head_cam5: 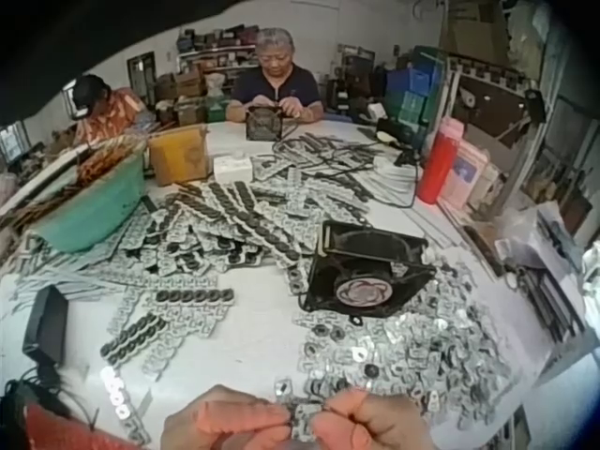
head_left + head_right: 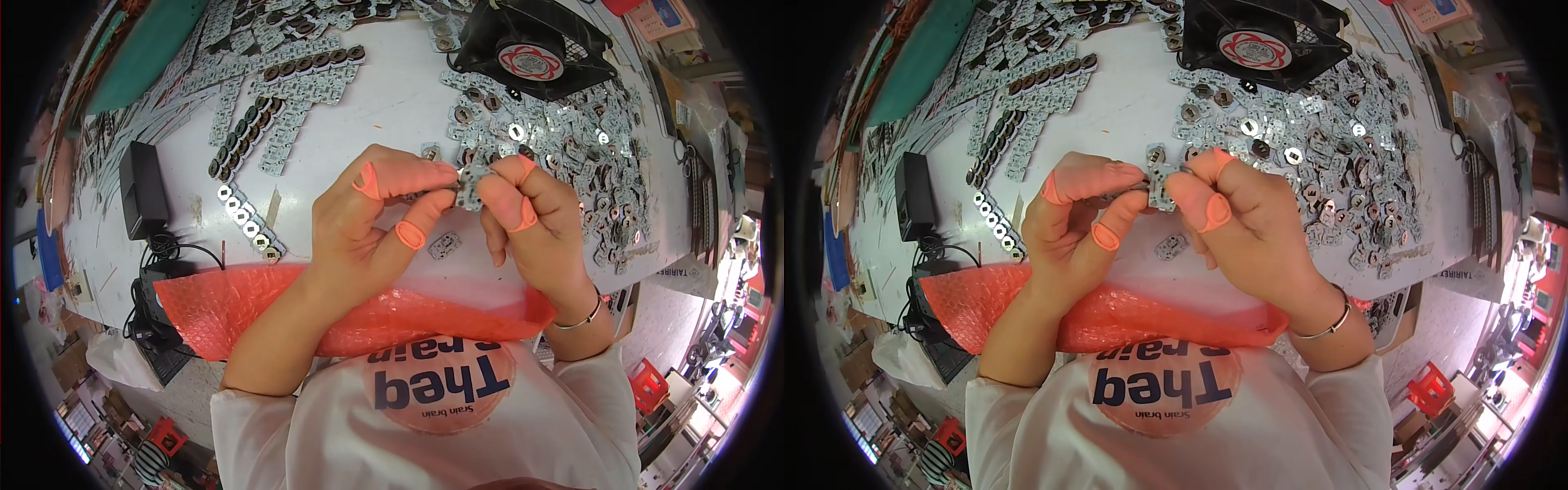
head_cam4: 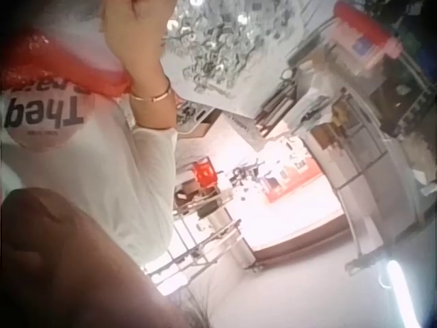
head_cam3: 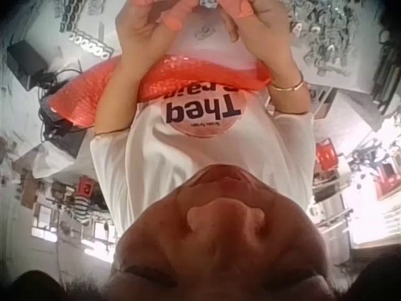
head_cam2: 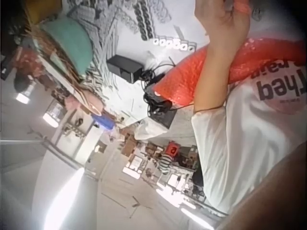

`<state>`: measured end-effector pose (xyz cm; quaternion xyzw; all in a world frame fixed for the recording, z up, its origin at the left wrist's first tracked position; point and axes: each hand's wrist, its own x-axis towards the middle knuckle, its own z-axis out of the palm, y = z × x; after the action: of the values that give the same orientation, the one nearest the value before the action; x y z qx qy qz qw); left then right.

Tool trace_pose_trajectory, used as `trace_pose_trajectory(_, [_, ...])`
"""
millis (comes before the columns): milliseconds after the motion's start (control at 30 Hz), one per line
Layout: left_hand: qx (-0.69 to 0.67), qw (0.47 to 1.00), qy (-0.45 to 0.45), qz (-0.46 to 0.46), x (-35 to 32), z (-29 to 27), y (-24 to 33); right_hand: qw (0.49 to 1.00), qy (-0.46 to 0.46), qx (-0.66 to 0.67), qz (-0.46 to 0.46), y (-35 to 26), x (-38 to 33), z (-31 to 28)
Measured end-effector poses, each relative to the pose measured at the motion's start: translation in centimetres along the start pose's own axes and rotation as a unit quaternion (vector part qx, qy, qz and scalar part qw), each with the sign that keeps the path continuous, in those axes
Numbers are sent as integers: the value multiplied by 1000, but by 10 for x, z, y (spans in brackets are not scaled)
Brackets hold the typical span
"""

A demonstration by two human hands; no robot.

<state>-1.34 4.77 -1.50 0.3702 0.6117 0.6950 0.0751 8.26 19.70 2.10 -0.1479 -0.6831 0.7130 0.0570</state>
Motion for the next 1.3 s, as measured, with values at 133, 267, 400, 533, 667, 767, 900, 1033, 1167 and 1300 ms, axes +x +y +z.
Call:
trace_pose_trajectory(133, [27, 999, -5, 16, 2, 0, 1, 1000, -12, -23, 4, 1, -1, 1])
trace_pose_trajectory(267, [15, 1000, 3, 16, 2, 2, 1, 1000, 15, 19, 0, 2, -1, -1])
trace_pose_trajectory(400, [26, 999, -5, 28, 1, 0, 0, 1000, -9, -18, -7, 1, 0, -1])
trace_pose_trajectory(533, [18, 1000, -5, -2, 0, 2, 2, 1000, -13, -14, 8, 1, 2, -2])
trace_pose_trajectory(667, [-26, 999, 24, -28, 1, 4, 4, 999, 7, 19, 30, 0, 1, 0])
trace_pose_trajectory(767, [16, 1000, -7, 23, 2, -1, -3, 998, 9, 20, 58, -5, 0, 3])
trace_pose_trajectory(900, [98, 991, -52, 77, 4, -2, -1, 996, 9, 33, 80, -3, 3, -2])
trace_pose_trajectory(1033, [34, 998, -41, -23, -1, -2, -1, 996, 1, -33, 89, -4, 8, -11])
trace_pose_trajectory(1167, [-88, 979, -36, -179, 0, -7, 2, 980, -29, -197, 14, -1, 9, -26])
trace_pose_trajectory(1300, [-140, 979, -37, -144, -2, -3, -3, 970, -16, -244, -17, 3, 8, -31])
